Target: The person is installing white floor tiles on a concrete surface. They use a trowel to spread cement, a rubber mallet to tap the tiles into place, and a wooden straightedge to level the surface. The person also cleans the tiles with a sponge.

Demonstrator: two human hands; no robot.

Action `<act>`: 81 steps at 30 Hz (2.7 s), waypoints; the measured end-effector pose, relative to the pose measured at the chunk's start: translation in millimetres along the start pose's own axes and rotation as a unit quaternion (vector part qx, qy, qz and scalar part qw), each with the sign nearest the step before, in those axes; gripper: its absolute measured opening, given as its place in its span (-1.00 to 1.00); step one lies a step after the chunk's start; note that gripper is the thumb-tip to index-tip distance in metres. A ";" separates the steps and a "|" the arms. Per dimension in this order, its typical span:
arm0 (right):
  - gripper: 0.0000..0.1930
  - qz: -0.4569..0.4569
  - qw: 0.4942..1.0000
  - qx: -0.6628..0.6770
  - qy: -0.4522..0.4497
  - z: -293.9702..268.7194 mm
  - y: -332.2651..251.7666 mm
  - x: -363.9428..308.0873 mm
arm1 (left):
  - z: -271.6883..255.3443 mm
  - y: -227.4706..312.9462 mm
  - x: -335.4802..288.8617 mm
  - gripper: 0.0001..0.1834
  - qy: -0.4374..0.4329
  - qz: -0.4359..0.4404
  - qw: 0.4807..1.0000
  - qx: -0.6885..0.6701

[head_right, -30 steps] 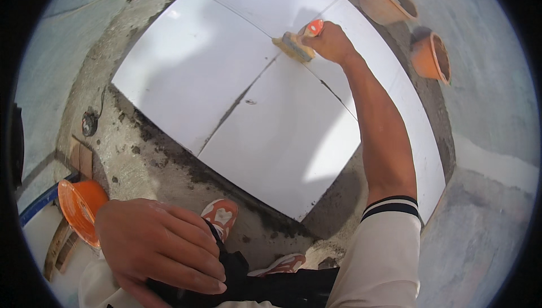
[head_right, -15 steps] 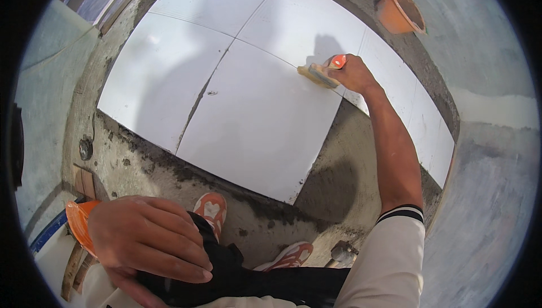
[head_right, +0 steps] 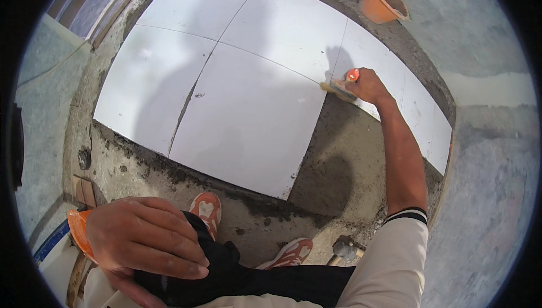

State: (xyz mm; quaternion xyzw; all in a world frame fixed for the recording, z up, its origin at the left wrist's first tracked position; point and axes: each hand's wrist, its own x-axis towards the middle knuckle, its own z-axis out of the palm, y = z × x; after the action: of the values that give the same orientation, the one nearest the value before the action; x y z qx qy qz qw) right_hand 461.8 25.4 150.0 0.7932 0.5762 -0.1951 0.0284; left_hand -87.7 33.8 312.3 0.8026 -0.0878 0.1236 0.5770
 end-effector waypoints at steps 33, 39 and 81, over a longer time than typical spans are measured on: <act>-0.73 -0.269 0.868 0.416 -0.027 44.0 -353.4 -163.6 | 131.7 102.0 -401.5 -0.81 0.749 -0.459 0.339 0.337; -0.67 -0.212 0.876 0.431 0.036 35.9 -312.0 -135.3 | 206.2 30.9 -536.5 -0.56 0.648 -0.605 0.212 0.411; -0.79 0.066 0.913 0.388 0.110 0.5 -53.8 -302.1 | -132.9 -351.0 39.2 -0.60 0.523 -0.325 0.708 0.347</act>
State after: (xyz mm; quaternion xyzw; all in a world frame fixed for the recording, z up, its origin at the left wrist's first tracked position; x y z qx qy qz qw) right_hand 333.3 -229.6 262.5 0.7944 0.4013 -0.3125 -0.3320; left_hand 36.3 271.8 46.9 0.7322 0.5429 0.3500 0.2157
